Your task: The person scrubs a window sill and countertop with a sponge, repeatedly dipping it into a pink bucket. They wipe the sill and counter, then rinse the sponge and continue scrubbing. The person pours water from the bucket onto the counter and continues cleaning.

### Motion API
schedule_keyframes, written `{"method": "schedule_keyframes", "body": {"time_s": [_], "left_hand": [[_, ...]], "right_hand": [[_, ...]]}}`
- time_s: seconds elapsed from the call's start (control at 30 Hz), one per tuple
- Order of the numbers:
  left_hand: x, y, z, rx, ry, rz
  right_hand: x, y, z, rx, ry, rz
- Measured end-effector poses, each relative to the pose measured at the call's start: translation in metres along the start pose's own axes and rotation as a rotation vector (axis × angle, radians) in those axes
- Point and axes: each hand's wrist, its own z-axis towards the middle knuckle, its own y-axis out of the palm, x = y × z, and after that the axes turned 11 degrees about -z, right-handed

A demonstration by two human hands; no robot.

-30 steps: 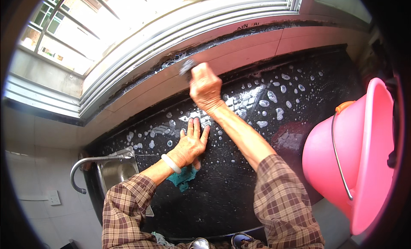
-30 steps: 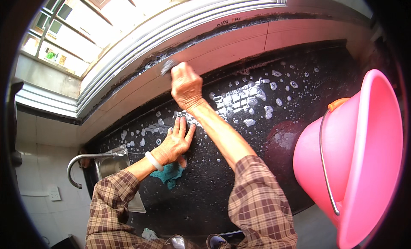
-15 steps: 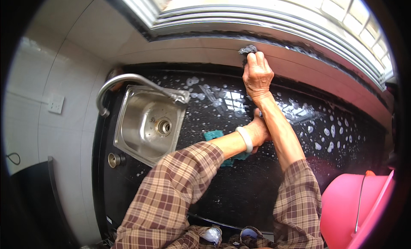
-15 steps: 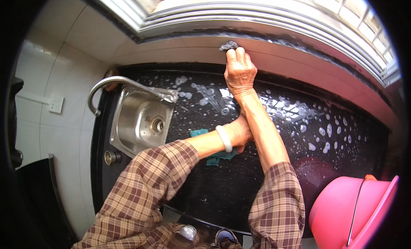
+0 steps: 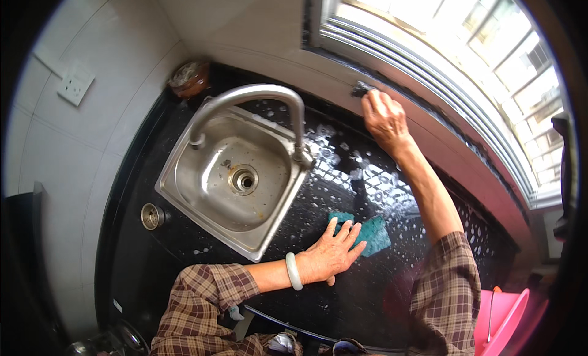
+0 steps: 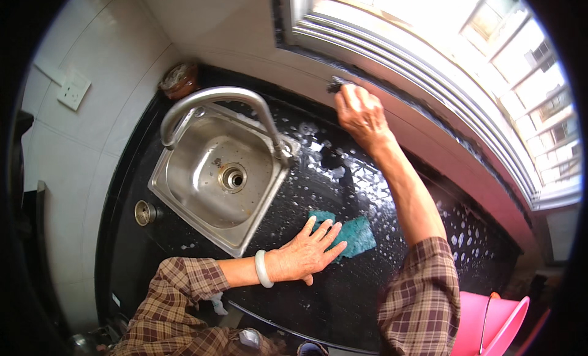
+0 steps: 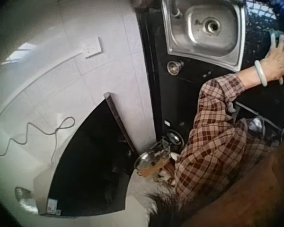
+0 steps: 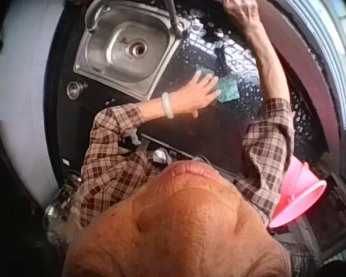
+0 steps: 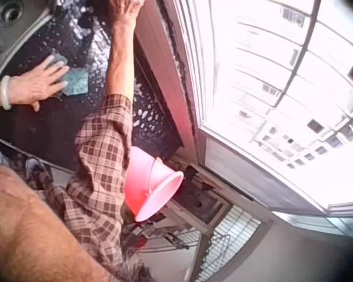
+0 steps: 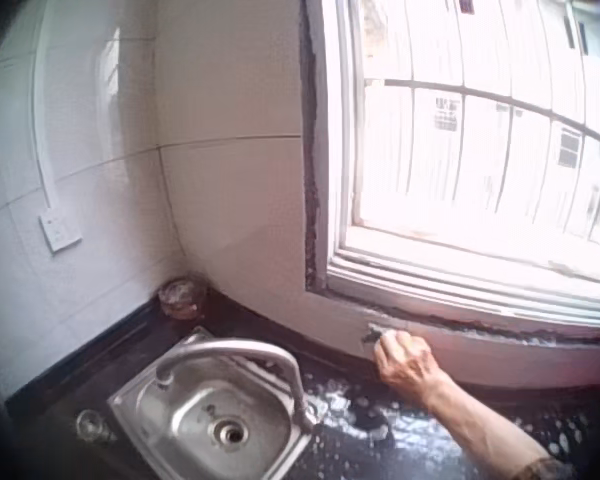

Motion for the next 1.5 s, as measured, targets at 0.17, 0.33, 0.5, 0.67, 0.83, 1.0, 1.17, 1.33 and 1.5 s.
{"method": "schedule_keyframes", "body": {"time_s": [0.17, 0.33, 0.5, 0.67, 0.83, 1.0, 1.17, 1.33, 1.5], "left_hand": [[-0.02, -0.003, -0.044, 0.104, -0.28, -0.118], [-0.024, 0.038, -0.061, 0.116, -0.358, -0.034], [-0.022, 0.071, -0.06, 0.321, -0.392, 0.039], [-0.02, 0.062, -0.064, 0.276, -0.382, 0.06], [-0.018, 0.062, -0.056, 0.253, -0.409, 0.018], [-0.01, 0.07, -0.043, 0.303, -0.477, 0.041], [-0.007, 0.067, -0.041, 0.294, -0.489, 0.079], [-0.006, 0.058, -0.045, 0.266, -0.463, 0.112], [-0.005, 0.058, -0.039, 0.142, -0.495, 0.229]], "right_hand": [[-0.064, 0.041, 0.129, 0.101, -0.286, 0.053], [-0.085, 0.071, 0.184, 0.245, -0.399, -0.065], [-0.026, 0.02, 0.049, 0.258, -0.583, -0.255], [0.038, -0.011, 0.018, -0.211, -0.695, -0.101], [-0.016, 0.02, 0.124, 0.063, -0.578, -0.051], [-0.051, 0.052, 0.138, 0.142, -0.347, 0.076], [0.001, 0.015, 0.002, 0.003, -0.578, -0.21], [0.051, -0.019, -0.064, -0.503, -0.635, -0.138], [0.0, 0.026, 0.047, -0.211, -0.551, -0.109]]}}
